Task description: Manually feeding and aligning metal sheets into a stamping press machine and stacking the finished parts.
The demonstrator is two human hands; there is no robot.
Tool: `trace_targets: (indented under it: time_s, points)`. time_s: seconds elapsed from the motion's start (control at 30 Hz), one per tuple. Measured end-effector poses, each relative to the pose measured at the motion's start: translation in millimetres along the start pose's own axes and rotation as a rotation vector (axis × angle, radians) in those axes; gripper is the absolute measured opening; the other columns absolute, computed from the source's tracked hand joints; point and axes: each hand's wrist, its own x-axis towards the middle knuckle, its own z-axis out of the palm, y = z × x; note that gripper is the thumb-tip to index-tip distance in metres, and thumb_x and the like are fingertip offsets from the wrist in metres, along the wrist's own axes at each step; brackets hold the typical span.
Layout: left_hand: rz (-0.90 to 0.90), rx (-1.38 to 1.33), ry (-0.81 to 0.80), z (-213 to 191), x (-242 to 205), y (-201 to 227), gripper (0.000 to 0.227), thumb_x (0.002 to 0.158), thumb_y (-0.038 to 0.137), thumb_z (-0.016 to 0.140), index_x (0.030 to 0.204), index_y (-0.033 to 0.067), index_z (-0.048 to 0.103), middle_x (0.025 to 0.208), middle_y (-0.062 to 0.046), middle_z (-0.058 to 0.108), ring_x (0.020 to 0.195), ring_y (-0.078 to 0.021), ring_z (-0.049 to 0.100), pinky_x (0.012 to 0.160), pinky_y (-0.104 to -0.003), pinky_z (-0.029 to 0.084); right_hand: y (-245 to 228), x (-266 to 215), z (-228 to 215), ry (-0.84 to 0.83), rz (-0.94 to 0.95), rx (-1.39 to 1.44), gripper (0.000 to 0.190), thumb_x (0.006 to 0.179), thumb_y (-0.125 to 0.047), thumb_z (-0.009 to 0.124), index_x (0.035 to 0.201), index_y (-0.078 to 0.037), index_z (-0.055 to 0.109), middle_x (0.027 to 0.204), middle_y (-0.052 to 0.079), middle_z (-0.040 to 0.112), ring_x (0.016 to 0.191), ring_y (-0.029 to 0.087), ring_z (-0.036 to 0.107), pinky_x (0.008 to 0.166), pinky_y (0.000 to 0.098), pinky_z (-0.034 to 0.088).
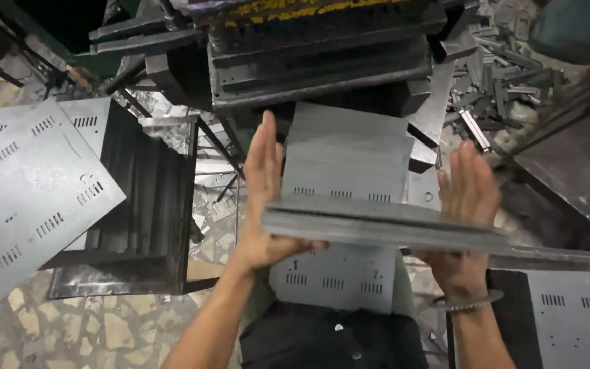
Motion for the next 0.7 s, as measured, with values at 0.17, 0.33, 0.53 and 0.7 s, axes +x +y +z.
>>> trace_targets:
  time_s: [0.17, 0.33, 0.53, 0.7]
  points:
    - [-0.067, 0.007, -0.178, -21.9, 12.2, -9.8, 0.125, 0.050, 0.005, 0.098, 0.156, 0.0146, 0.032, 0.174, -0.019, 0.015, 0.166, -0.0381, 0.012, 0.137, -0.056, 0.017, -6.5, 10.9, -10.7, -0.082, -0.056, 0.122, 0.113, 0.066, -0.001, 0.073, 0.164, -0.022, 0.022, 0.176, 0.005, 0.018, 0.167, 0.025, 0.017, 0.143, 0.0494, 0.015]
    - [-0.245, 0.002, -0.111, -10.6, -14.9, -25.0, 0.110, 0.056, 0.000, 0.091, 0.153, 0.0157, 0.041, 0.173, -0.014, 0.018, 0.163, -0.0330, 0.013, 0.134, -0.054, 0.012, -12.3, 0.0, 1.7, -0.084, -0.009, 0.172, 0.096, 0.067, 0.004, 0.061, 0.157, -0.015, 0.033, 0.170, 0.009, 0.029, 0.165, 0.027, 0.022, 0.142, 0.0513, 0.013]
    - [-0.281, -0.001, -0.078, -7.4, -10.2, -25.1, 0.081, 0.059, -0.003, 0.089, 0.129, 0.0149, 0.053, 0.166, -0.010, 0.032, 0.161, -0.0322, 0.020, 0.134, -0.054, 0.017, 0.7, 6.1, -9.0, -0.076, -0.009, 0.113, 0.084, 0.071, -0.002, 0.076, 0.147, -0.017, 0.044, 0.161, 0.004, 0.040, 0.149, 0.022, 0.040, 0.132, 0.0427, 0.032]
    - [-0.293, 0.133, -0.057, -28.9, -35.4, -57.9, 0.045, 0.055, 0.006, 0.101, 0.093, 0.0029, 0.077, 0.093, -0.017, 0.079, 0.098, -0.0355, 0.076, 0.086, -0.048, 0.061, 102.2, -54.4, -72.5, 0.055, 0.201, -0.107, 0.057, 0.063, 0.002, 0.092, 0.113, 0.014, 0.068, 0.116, 0.027, 0.067, 0.110, 0.033, 0.065, 0.101, 0.0467, 0.052]
